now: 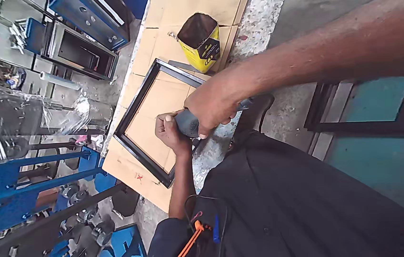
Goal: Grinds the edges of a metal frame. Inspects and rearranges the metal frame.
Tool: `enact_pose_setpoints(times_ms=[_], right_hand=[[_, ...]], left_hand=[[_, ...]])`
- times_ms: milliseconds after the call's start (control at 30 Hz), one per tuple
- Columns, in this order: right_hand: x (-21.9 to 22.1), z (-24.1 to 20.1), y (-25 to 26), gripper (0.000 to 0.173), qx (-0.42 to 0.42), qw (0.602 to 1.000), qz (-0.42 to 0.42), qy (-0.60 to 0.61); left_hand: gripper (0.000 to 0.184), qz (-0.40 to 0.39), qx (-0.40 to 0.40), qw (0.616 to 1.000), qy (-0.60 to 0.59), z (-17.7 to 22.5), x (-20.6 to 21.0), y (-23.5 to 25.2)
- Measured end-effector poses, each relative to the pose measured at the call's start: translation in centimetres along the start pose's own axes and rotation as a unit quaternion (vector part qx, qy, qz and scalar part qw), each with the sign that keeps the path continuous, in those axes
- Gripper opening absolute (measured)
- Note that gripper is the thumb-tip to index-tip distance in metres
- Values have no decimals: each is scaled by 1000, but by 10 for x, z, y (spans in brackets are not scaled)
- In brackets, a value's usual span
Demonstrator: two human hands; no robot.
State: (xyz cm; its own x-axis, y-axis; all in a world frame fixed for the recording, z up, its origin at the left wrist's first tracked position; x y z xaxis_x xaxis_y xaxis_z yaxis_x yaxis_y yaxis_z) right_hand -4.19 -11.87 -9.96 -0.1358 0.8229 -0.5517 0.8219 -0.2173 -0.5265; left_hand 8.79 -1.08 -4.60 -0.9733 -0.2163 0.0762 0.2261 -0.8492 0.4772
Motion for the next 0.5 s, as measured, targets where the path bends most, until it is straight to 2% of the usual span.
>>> enact_pose_setpoints(times_ms=[67, 133, 200, 267, 300, 333, 367, 400, 433, 500], right_hand=[[1, 2, 6, 74, 42, 999, -18, -10], [0, 2, 7, 74, 35, 999, -18, -15], [-2, -4, 2, 72, -15, 1000, 9, -13], [-9, -28, -23, 63, -107, 989, 102, -15], [-16, -51, -44, 56, -117, 984, 132, -14], [-28, -81, -68, 48, 14, 1000, 9, -7], [-33, -93, -74, 45, 70, 997, -37, -1], [-27, -81, -63, 49, 29, 1000, 3, -11], [-12, -49, -36, 58, -99, 983, 152, -15], [-3, -10, 4, 65, -14, 999, 37, -16]], left_hand=[[37, -2, 0, 1000, 2, 0, 0, 0], [36, -2, 1, 1000, -3, 0, 0, 1], [35, -3, 1, 1000, -5, 2, 0, 2], [35, -5, 1, 1000, -9, 4, 0, 4], [35, -5, -2, 1000, -13, 5, 1, 5], [34, -7, -6, 1000, -16, 6, 2, 5], [34, -7, -7, 1000, -19, 7, 3, 6], [34, -8, -7, 1000, -21, 8, 3, 6], [34, -9, -6, 1000, -23, 9, 2, 7], [33, -9, -4, 1000, -22, 9, 2, 8]])
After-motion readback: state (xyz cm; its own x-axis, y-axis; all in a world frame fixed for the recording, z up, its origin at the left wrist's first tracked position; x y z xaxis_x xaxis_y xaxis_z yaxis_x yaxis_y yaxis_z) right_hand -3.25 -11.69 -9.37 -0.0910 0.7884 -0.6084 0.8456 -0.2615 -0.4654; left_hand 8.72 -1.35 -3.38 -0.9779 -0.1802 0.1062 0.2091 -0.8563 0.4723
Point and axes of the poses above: each hand's wrist, its own y-axis towards the middle knuckle, its own x-axis out of the palm, z = x × y, the point moved 6 cm from there along y, towards the middle knuckle, and after that the axes turned 11 degrees about -z, right-handed, at the moved point
